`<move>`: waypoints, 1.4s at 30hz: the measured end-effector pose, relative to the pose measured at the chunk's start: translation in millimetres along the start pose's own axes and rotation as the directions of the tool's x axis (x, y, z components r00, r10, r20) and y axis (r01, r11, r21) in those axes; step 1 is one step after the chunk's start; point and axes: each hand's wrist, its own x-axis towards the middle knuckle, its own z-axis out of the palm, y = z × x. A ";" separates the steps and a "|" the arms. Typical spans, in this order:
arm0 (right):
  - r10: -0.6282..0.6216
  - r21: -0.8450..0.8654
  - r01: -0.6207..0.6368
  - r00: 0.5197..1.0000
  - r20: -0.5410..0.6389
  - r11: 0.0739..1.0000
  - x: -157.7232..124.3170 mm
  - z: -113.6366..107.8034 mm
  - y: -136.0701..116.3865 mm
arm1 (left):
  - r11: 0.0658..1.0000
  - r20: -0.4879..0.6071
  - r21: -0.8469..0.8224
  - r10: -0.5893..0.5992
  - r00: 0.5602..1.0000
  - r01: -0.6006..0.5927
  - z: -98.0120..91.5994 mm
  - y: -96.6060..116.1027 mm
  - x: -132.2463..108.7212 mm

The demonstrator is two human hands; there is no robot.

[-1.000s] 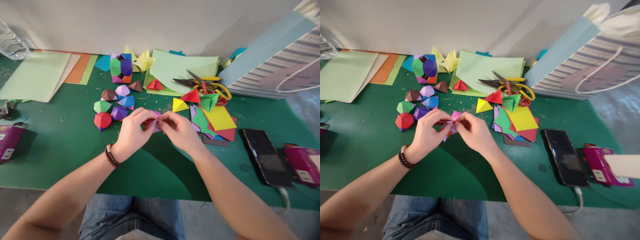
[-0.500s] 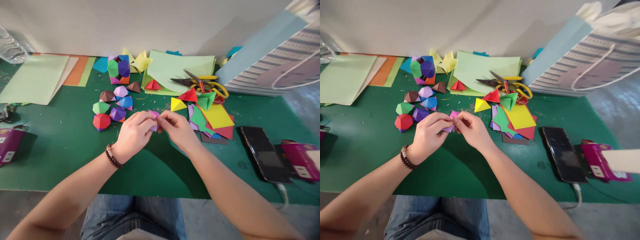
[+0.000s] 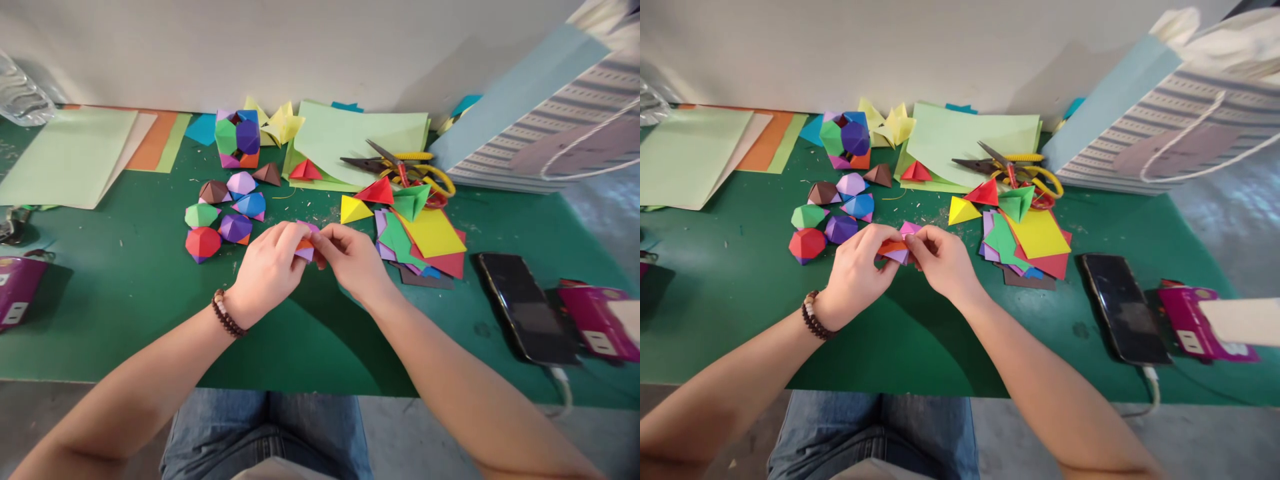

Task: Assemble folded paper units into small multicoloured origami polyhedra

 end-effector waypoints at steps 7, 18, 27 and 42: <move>-0.017 0.012 0.017 1.000 -0.026 1.000 1.0 0.3 1.8 | 0.994 0.015 -0.095 -0.048 0.999 0.049 0.1 2.3 1.6; -0.419 -0.397 0.403 0.907 0.049 0.824 -7.9 -8.8 -8.4 | 0.845 0.197 -0.386 -0.317 0.928 0.371 -3.1 -8.2 6.5; -0.281 -0.200 0.228 0.911 -0.301 0.953 -4.2 -8.8 1.6 | 0.585 0.278 -0.644 -0.421 0.863 0.493 0.8 -3.7 7.9; -0.406 -0.449 0.317 0.906 -0.115 0.836 -6.6 -7.9 -4.9 | 0.813 0.296 -0.320 -0.401 0.867 0.486 -1.6 -1.8 7.4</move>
